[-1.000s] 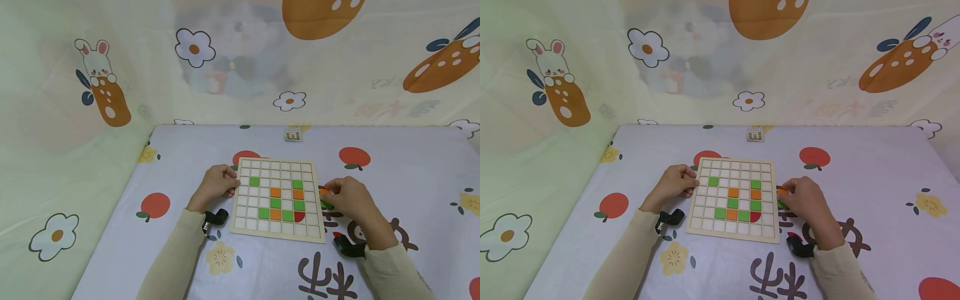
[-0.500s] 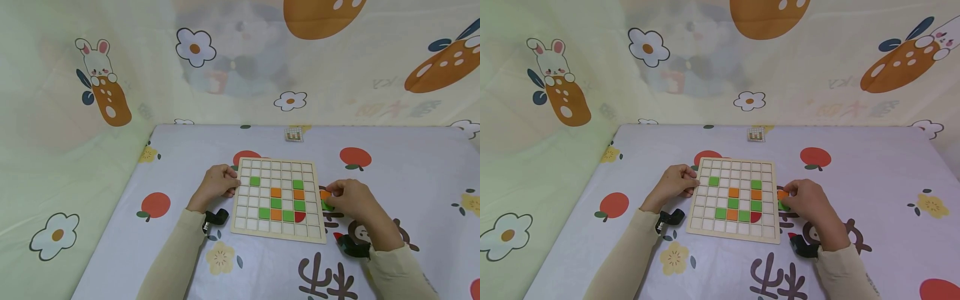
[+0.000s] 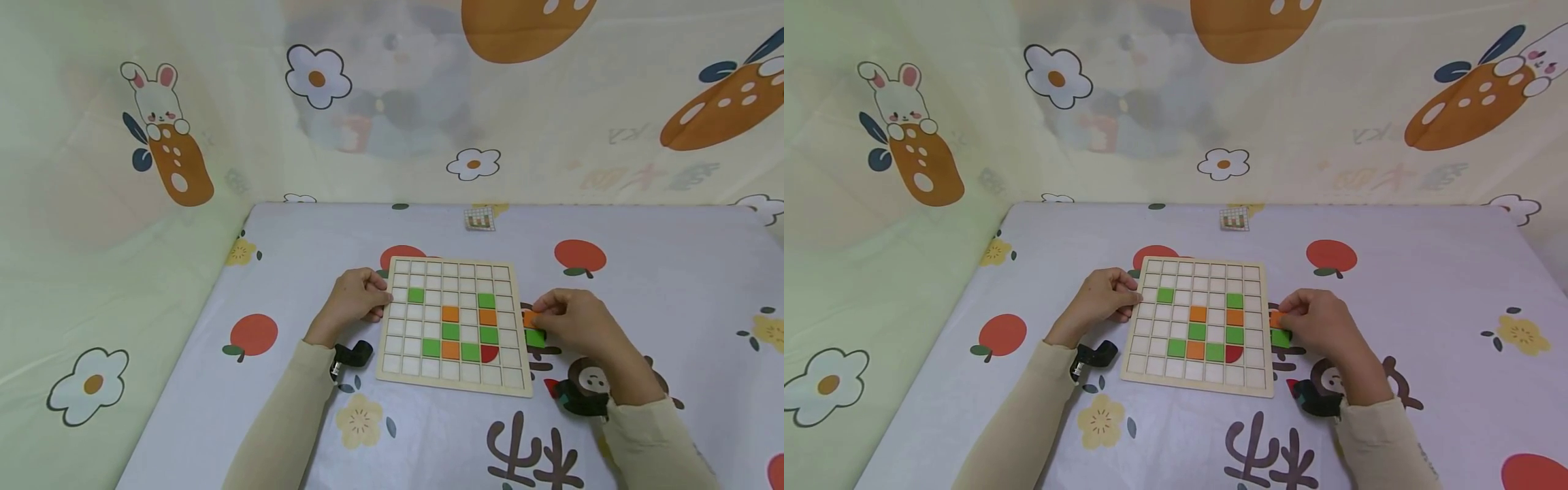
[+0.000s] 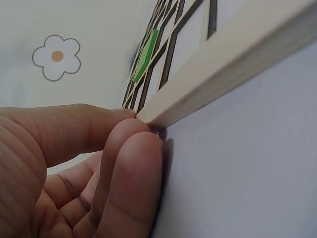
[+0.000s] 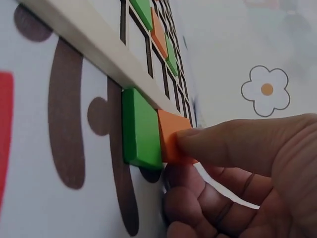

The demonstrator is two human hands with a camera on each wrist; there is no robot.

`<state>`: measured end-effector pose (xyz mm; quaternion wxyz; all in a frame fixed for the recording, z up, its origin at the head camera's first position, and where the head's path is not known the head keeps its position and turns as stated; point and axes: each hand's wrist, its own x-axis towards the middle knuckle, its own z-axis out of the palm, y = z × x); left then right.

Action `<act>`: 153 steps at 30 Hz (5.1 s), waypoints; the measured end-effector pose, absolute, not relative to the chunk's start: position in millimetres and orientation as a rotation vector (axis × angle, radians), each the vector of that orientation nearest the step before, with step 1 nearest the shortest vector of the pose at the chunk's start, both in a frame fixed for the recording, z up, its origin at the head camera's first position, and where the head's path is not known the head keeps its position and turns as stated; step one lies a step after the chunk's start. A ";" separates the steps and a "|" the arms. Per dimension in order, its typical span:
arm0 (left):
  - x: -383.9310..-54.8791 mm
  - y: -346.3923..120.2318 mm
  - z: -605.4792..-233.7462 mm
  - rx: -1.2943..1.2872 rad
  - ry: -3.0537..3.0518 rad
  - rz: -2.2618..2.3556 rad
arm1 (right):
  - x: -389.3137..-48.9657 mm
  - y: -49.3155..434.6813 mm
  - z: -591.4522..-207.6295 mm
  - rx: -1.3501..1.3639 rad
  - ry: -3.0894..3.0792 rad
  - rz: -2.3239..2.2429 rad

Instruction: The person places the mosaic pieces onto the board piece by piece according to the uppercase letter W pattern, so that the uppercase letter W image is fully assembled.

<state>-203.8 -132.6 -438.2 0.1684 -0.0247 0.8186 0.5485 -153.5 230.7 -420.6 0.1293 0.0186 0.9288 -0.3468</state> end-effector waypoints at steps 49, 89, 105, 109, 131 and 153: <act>-205.4 -134.0 -443.1 -0.051 2.288 1.605 | -158.8 219.8 -428.5 0.086 2.698 -1.106; -204.9 -134.5 -442.5 -0.064 2.291 1.589 | -157.5 167.6 -414.6 -0.033 2.680 -1.197; -205.7 -133.8 -442.9 -0.067 2.289 1.590 | -164.8 139.8 -412.2 -0.137 2.654 -1.229; -205.6 -134.0 -442.6 -0.066 2.295 1.587 | -167.7 133.6 -414.1 -0.152 2.628 -1.255; -205.3 -134.5 -442.2 -0.058 2.314 1.575 | -173.3 104.9 -418.4 -0.241 2.622 -1.220; -206.5 -134.7 -443.1 -0.058 2.313 1.567 | -178.6 86.5 -413.9 -0.224 2.632 -1.106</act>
